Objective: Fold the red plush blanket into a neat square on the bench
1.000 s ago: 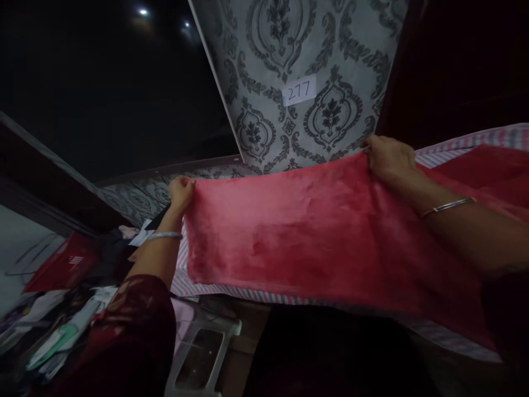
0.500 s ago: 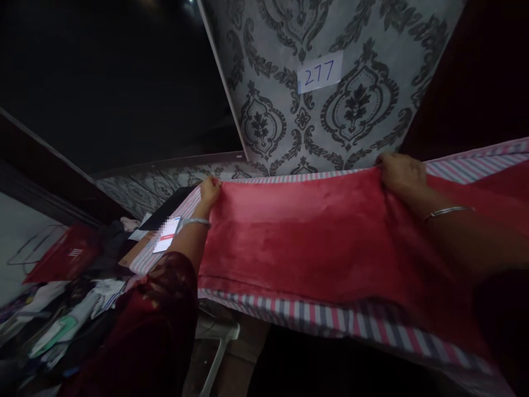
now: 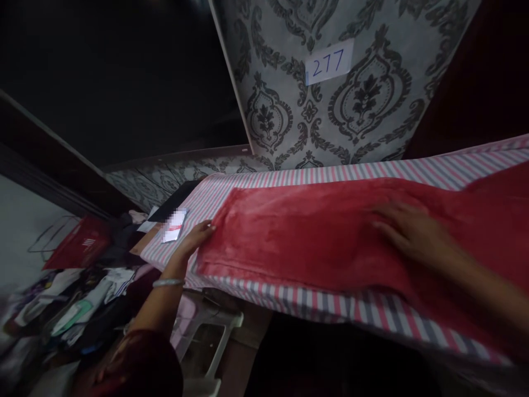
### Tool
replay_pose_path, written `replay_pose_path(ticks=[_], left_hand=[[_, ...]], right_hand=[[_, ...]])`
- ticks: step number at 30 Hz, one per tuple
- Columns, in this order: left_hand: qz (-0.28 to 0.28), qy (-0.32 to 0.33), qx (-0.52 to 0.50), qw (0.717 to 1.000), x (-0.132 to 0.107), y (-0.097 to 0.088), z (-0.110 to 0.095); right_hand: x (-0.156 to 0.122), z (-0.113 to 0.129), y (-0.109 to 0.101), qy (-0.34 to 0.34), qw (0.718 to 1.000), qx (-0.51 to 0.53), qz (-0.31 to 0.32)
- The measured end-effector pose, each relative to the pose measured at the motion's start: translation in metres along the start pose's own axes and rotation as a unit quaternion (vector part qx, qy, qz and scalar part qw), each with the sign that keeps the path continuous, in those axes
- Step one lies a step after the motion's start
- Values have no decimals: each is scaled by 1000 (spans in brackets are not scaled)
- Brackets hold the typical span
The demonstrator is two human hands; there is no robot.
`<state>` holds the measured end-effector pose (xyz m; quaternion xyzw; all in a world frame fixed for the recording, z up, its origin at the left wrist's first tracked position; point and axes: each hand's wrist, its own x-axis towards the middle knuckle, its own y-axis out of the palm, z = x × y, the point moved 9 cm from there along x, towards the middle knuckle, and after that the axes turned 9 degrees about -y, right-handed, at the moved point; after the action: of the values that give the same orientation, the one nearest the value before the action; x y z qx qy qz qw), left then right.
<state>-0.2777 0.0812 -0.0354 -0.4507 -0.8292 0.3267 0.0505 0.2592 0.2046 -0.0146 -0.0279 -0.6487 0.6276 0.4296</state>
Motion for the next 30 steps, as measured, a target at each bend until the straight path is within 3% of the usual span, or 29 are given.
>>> replay_pose_path(ticks=[4,8,11,16,24,30], left_hand=[[73,-8,-129,989,-48,2,36],[70,-35,-216,973,-67,0,51],[75,-47,-233,969,-69,4,47],[29,-95,-204,974,-71,8,45],[-28,-64,-199,978,-78,0,41],[-44,-64,-203,976,-76,-4,46]], right_hand=[[-83,39,-1,16,999,-16,-31],[-125,54,10,57,998,-19,-28],[-132,56,12,64,995,-57,-44],[-125,44,14,73,992,-102,-29],[-117,0,-38,124,977,-175,14],[-124,-3,-17,115,980,-147,67]])
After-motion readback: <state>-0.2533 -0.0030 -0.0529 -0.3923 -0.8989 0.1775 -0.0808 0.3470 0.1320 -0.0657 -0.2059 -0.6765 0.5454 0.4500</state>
